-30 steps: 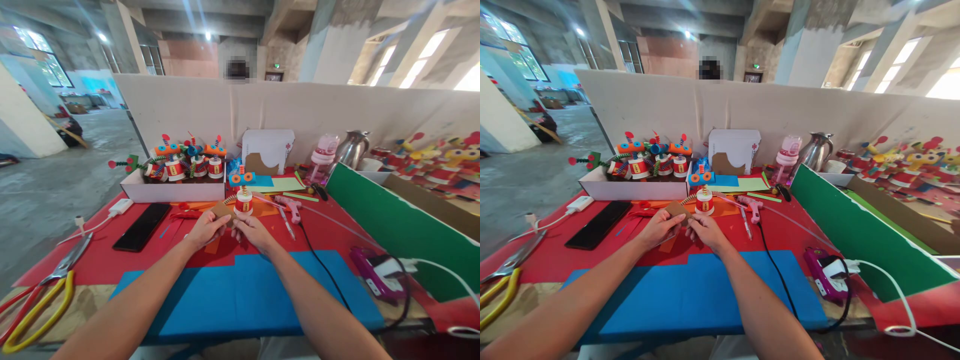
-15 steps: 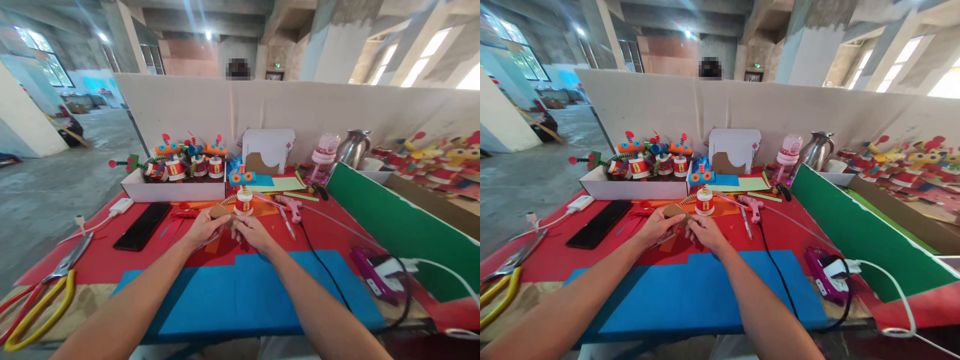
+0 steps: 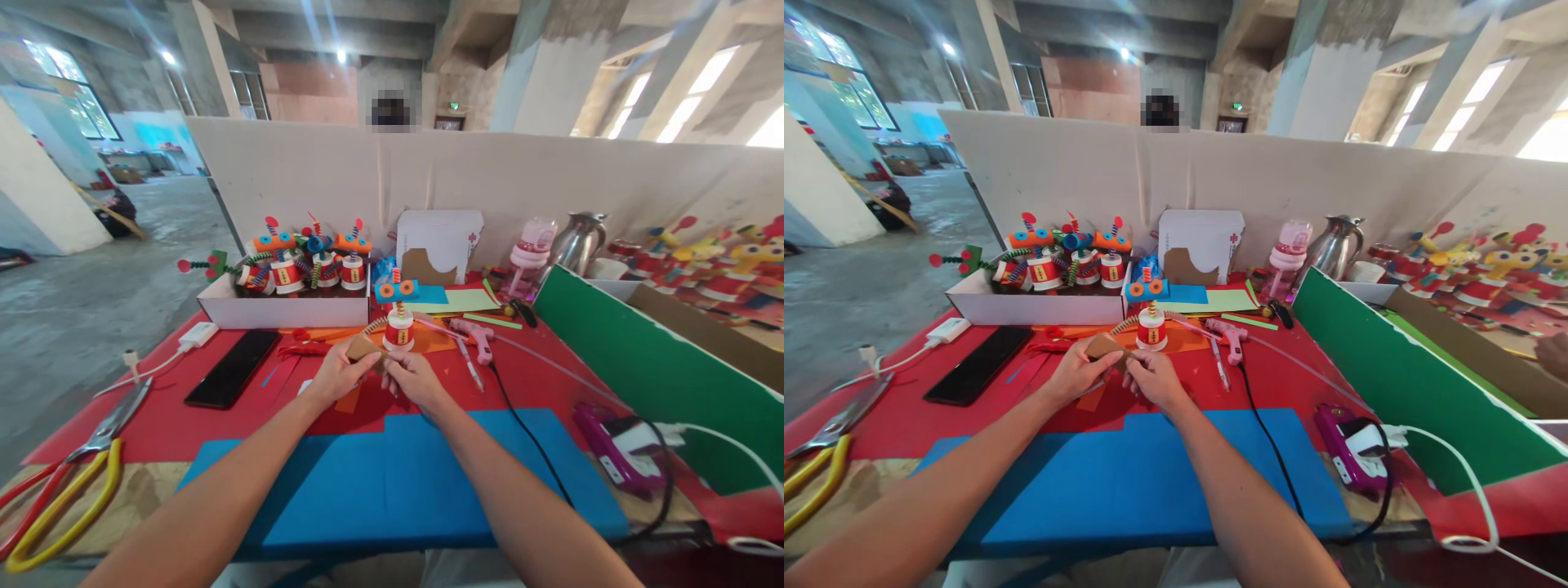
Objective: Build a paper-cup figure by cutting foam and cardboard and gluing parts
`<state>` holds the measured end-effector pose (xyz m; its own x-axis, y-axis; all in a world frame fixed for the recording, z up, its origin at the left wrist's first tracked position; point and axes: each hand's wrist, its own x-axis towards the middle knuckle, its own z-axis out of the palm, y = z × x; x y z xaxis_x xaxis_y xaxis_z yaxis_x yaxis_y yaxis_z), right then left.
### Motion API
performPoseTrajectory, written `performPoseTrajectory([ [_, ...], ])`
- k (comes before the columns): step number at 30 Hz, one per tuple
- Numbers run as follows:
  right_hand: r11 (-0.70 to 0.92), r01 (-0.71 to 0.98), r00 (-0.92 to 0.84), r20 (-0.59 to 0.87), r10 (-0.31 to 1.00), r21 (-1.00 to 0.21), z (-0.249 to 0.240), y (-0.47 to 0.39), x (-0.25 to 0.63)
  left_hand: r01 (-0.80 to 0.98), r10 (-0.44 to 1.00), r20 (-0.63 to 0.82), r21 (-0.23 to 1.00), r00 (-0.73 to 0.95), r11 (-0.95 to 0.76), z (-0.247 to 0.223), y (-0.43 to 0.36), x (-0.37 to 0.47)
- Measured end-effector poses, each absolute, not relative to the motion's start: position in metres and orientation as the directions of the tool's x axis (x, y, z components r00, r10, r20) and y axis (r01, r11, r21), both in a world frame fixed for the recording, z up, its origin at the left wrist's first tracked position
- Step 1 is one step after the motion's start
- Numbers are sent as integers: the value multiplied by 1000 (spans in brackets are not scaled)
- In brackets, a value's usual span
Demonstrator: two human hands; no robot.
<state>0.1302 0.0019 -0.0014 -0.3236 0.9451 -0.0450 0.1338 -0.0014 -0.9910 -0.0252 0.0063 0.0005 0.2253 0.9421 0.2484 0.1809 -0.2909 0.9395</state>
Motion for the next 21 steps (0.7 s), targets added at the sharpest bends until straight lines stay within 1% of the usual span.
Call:
performPoseTrajectory([
  [3, 7, 184, -259, -41, 965, -983, -3, 1, 129, 326, 897, 366, 840, 248, -433, 0, 3, -25],
  [5, 17, 188, -232, -27, 972, -982, -4, 1, 127, 369, 897, 376, 819, 232, -439, -1, 4, -25],
  [8, -16, 107, -293, -47, 955, -994, -7, 3, 127, 298, 935, 311, 888, 168, -349, -1, 7, -26],
  [10, -54, 26, -368, -60, 928, -998, -8, 5, 127, 212, 955, 239, 938, 177, -274, -1, 10, -27],
  [12, -84, -20, -429, -68, 901, -996, -9, 5, 128, 152, 963, 179, 966, 203, -211, 0, 12, -27],
  [15, -96, -20, -474, -75, 877, -995, -9, 3, 129, 112, 965, 138, 980, 222, -166, 1, 12, -28],
  [21, -84, -29, -461, -61, 885, -996, -9, 2, 130, 87, 964, 133, 984, 229, -157, 4, 10, -28],
])
